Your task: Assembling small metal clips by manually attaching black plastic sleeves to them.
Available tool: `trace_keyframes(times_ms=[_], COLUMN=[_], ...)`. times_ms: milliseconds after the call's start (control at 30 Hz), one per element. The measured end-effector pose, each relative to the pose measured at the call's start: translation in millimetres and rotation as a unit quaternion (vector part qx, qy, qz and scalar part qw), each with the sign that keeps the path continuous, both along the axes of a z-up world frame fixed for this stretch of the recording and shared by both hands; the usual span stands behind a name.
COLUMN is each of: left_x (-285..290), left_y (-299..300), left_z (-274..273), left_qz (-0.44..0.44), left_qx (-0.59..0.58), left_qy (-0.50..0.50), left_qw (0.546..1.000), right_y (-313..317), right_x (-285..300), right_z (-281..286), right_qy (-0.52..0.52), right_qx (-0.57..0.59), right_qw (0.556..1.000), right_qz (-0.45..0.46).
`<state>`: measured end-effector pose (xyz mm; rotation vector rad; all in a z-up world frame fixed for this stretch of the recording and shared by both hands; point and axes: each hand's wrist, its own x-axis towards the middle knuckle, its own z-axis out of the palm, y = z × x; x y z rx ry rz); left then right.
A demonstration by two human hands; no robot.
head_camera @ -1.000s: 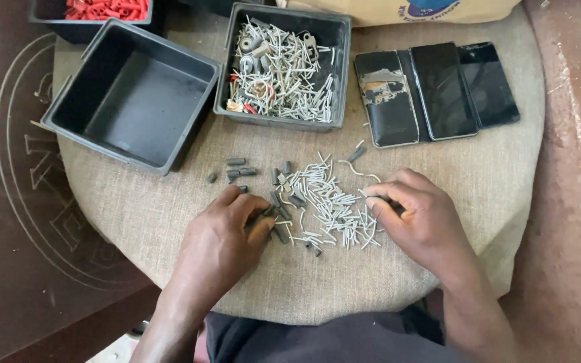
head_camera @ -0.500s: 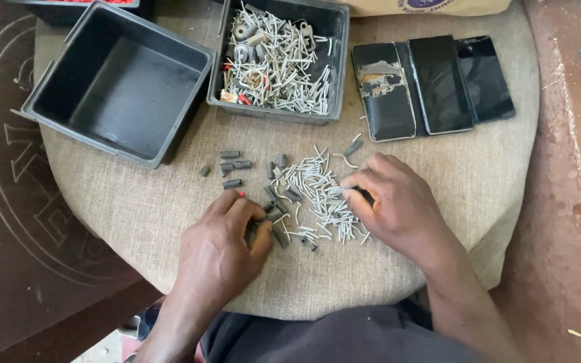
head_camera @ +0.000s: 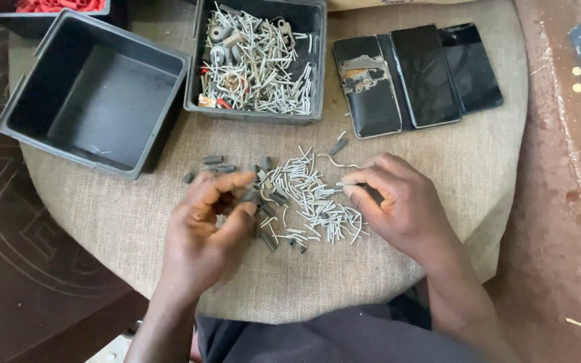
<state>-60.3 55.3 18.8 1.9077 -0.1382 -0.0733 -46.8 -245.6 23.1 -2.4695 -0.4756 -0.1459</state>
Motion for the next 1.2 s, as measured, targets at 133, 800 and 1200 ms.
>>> trace_keyframes(times_ms=[133, 800, 1200], left_x=[8.1, -11.9, -6.2], left_y=[11.5, -17.7, -29.5], left_z=[11.9, -3.0, -8.5], left_qz=[0.022, -0.037, -0.004], left_qx=[0.011, -0.282, -0.292], left_qy=[-0.009, 0.084, 0.153], left_qw=[1.0, 0.955, 0.944], right_y=[-4.6, 10.0, 18.5], right_x=[-1.0, -0.9, 10.1], right_z=[4.9, 2.7, -8.4], right_qy=[0.035, 0.039, 0.037], right_qx=[0.016, -0.015, -0.162], right_qw=[0.999, 0.999, 0.986], right_qz=[-0.017, 0.005, 0.032])
